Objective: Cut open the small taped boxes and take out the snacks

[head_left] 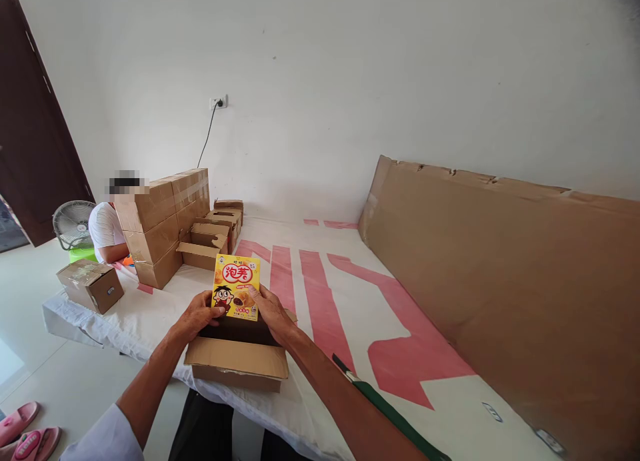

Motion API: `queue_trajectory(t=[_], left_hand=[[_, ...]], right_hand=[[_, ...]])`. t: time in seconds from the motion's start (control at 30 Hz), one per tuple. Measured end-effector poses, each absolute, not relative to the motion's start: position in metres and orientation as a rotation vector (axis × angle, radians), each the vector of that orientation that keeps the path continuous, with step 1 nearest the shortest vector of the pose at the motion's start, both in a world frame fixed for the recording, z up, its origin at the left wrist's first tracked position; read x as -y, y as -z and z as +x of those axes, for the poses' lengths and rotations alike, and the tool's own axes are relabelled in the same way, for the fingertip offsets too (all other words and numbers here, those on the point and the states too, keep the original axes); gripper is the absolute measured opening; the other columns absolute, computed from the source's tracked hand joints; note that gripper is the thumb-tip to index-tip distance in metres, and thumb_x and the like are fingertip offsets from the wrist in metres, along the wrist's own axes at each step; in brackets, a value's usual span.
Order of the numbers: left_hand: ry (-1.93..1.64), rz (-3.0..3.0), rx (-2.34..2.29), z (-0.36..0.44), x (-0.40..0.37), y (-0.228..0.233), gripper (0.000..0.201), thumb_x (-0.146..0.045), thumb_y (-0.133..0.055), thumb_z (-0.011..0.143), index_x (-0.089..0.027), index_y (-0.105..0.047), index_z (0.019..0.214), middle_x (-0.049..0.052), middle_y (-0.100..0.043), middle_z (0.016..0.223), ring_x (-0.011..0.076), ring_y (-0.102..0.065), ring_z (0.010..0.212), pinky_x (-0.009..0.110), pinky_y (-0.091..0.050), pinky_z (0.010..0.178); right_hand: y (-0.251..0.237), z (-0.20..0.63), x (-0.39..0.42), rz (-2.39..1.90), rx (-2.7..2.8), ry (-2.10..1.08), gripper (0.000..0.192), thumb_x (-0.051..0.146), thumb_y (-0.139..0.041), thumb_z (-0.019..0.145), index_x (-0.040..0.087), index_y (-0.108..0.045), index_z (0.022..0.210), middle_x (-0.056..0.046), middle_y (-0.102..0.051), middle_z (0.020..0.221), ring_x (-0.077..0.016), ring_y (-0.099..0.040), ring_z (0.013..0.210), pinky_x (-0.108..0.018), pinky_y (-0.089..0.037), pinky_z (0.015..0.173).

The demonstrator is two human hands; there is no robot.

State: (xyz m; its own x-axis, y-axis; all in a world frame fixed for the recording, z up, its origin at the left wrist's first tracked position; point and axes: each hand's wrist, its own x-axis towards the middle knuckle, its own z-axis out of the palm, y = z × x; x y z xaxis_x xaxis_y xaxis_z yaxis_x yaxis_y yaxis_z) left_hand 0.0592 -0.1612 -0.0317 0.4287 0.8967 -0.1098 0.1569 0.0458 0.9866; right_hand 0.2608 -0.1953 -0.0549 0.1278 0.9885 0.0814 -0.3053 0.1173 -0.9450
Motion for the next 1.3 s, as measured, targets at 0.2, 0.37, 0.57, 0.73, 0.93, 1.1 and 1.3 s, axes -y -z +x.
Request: queue_trajectory(t=[0.2, 0.37, 0.57, 0.73, 0.93, 1.1, 1.3], left_hand=[[-0.758, 1.421, -0.998, 0.059, 0.164, 0.031, 0.061, -0.038, -0.087, 0.061, -0.017, -0.069, 0.115, 0.011, -0.076, 0.113, 0.0270, -0.070, 0.099, 0.030, -0.055, 0.071], [-0.761, 1.428, -0.970, 0.058, 0.168, 0.031, 0.061, -0.038, -0.087, 0.063, -0.018, -0.069, 0.118, 0.011, -0.076, 0.116, 0.0288, -0.070, 0.104, 0.031, -0.056, 0.073], [-0.772, 1.426, -0.905, 0.054, 0.174, 0.032, 0.067, -0.041, -0.087, 0.066, -0.018, -0.067, 0.125, 0.012, -0.076, 0.120, 0.0304, -0.070, 0.110, 0.031, -0.056, 0.075], [-0.850, 1.419, -0.714, 0.050, 0.185, 0.034, 0.070, -0.045, -0.090, 0.072, -0.019, -0.067, 0.133, 0.012, -0.075, 0.127, 0.0292, -0.070, 0.111, 0.030, -0.055, 0.079], [-0.908, 1.371, -0.512, 0.047, 0.200, 0.029, 0.065, -0.038, -0.093, 0.074, -0.018, -0.069, 0.131, 0.013, -0.075, 0.125, 0.0256, -0.071, 0.106, 0.027, -0.055, 0.080], [-0.916, 1.364, -0.572, 0.046, 0.198, 0.023, 0.065, -0.039, -0.095, 0.072, -0.016, -0.070, 0.127, 0.013, -0.077, 0.118, 0.0227, -0.072, 0.097, 0.026, -0.056, 0.076], [-0.896, 1.426, -0.731, 0.052, 0.170, 0.017, 0.070, -0.049, -0.092, 0.068, -0.015, -0.071, 0.125, 0.014, -0.076, 0.118, 0.0209, -0.073, 0.091, 0.024, -0.055, 0.066]], right_hand=[[0.056, 0.260, 0.199, -0.960, 0.963, -1.154, 0.061, 0.066, -0.077, 0.075, 0.025, -0.068, 0.119, -0.007, -0.080, 0.122, -0.0319, -0.076, 0.110, -0.048, -0.063, 0.096], [0.052, 0.259, 0.208, -0.932, 0.998, -1.149, 0.066, 0.065, -0.080, 0.075, 0.025, -0.067, 0.126, -0.009, -0.078, 0.127, -0.0336, -0.075, 0.113, -0.049, -0.063, 0.097], [0.052, 0.259, 0.218, -0.883, 1.007, -1.202, 0.069, 0.059, -0.086, 0.073, 0.025, -0.065, 0.128, -0.010, -0.077, 0.129, -0.0340, -0.075, 0.110, -0.051, -0.062, 0.097], [0.056, 0.262, 0.230, -0.840, 1.047, -1.182, 0.061, 0.054, -0.089, 0.074, 0.024, -0.066, 0.121, -0.010, -0.076, 0.130, -0.0346, -0.071, 0.120, -0.052, -0.059, 0.102], [0.047, 0.266, 0.253, -0.812, 1.084, -1.210, 0.061, 0.051, -0.092, 0.071, 0.025, -0.065, 0.119, -0.010, -0.077, 0.129, -0.0344, -0.072, 0.119, -0.054, -0.059, 0.103], [0.039, 0.265, 0.255, -0.853, 1.079, -1.140, 0.061, 0.056, -0.093, 0.069, 0.025, -0.066, 0.114, -0.010, -0.077, 0.127, -0.0346, -0.071, 0.120, -0.051, -0.060, 0.101], [0.034, 0.272, 0.217, -0.972, 1.062, -1.140, 0.066, 0.062, -0.088, 0.071, 0.025, -0.070, 0.122, -0.010, -0.075, 0.134, -0.0337, -0.072, 0.120, -0.045, -0.063, 0.099]])
